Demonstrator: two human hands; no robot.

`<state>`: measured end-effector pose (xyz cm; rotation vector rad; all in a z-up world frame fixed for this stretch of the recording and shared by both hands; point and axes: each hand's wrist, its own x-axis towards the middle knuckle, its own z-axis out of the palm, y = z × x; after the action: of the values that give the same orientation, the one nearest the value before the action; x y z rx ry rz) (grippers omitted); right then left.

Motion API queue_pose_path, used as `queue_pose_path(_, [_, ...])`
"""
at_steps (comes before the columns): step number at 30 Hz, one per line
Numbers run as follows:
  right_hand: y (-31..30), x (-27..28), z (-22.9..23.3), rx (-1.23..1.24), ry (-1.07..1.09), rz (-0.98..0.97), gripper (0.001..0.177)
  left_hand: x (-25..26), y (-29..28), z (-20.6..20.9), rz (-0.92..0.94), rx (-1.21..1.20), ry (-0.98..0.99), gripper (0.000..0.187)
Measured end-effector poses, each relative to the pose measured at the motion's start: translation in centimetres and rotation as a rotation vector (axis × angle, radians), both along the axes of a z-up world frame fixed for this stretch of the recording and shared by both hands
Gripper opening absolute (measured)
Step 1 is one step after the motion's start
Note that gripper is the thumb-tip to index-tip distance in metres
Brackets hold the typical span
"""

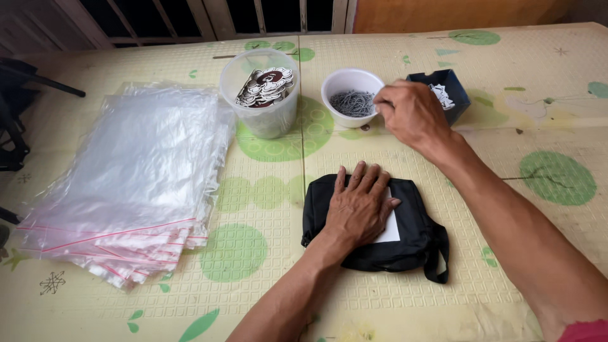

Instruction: The person brushes the surface of a small black bag, inserts a white printed card and a sticker into it, and then places the bag into a clear plastic sleeve.

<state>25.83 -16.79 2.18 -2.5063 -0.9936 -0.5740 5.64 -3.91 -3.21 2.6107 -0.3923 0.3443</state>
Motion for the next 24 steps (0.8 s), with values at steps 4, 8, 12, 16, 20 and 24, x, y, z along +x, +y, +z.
queue_pose_path(4, [4.1,4.3,-0.2,-0.14,-0.023,-0.081,0.004,0.3,0.2,-0.3,0.004,-0.059,0.013,0.062])
queue_pose_path(8, [7.0,5.3,0.7,-0.456,-0.139,-0.109,0.011,0.7,0.5,-0.7,0.005,-0.115,-0.12,0.054])
queue_pose_path(12, [8.1,6.8,-0.5,-0.69,-0.143,-0.162,0.027,0.8,0.6,-0.3,-0.003,-0.166,-0.09,0.052])
queue_pose_path(16, [8.9,6.9,-1.3,-0.74,-0.133,-0.203,0.017,0.9,0.6,-0.8,0.004,-0.191,-0.092,0.053])
queue_pose_path(20, [8.0,6.7,-0.4,-0.558,-0.141,-0.18,0.032,1.1,1.0,-0.7,-0.013,-0.297,-0.081,0.054])
queue_pose_path(24, [7.1,4.4,3.9,-0.193,0.169,-0.207,0.018,1.3,1.0,-0.8,-0.022,-0.365,-0.08,0.055])
